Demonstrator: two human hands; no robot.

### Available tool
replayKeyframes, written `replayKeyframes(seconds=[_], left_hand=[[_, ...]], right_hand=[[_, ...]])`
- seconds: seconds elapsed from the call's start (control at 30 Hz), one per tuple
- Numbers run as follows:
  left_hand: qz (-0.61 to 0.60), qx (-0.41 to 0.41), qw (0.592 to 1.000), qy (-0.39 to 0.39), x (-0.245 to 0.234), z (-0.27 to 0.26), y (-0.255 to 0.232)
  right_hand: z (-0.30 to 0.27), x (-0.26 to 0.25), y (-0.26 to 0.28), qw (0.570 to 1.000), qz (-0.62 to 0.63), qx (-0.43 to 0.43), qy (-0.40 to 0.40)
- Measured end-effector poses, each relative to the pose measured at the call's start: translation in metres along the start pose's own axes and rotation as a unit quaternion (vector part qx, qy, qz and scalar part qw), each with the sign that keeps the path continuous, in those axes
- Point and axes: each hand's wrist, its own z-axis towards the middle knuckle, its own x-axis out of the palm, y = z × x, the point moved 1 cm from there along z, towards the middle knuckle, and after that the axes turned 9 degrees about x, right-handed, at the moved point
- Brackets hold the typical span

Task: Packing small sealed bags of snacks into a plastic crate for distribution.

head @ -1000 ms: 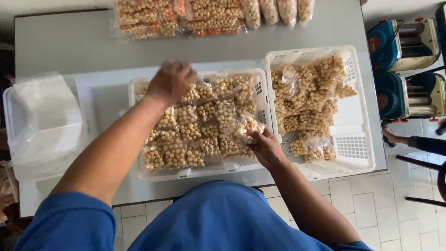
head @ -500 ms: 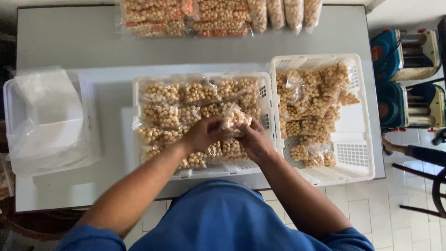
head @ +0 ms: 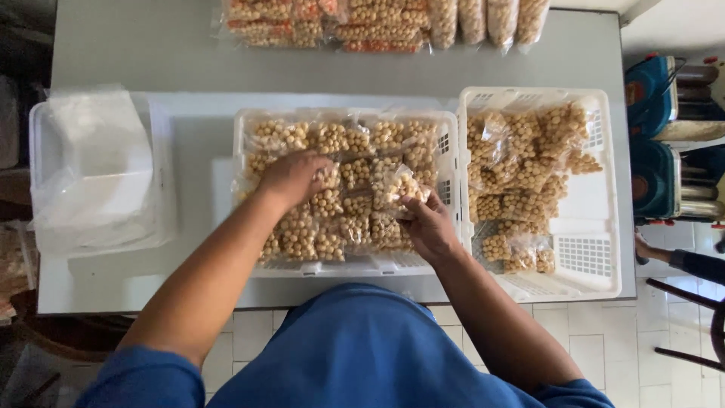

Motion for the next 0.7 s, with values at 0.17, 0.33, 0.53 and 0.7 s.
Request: replayKeyframes(seconds=[0.17,0.33,0.53,0.7], left_hand=[[0.180,0.075,0.975,-0.109,0.053,0.052,0.062],[0.070,0.078,0.968,-0.230,0.034,0.009,-0.014],[-0.540,0.035,0.826,-0.160,0.070,-0.053,-0.097],[-0.496,-0.135,0.829,-0.220,0.128,-0.074,-0.062]], right_hand=[[0.001,-0.019,-0.011,1.000,-0.029,-0.003,-0.004],[-0.002,-0.029,-0.010,0.999,-0.047,-0.011,-0.012],[-0.050,0.043,0.007,0.982,-0.182,-0.055,0.021],[-0.033,0.054,-0.024,0.906,-0.417,0.020,0.072]])
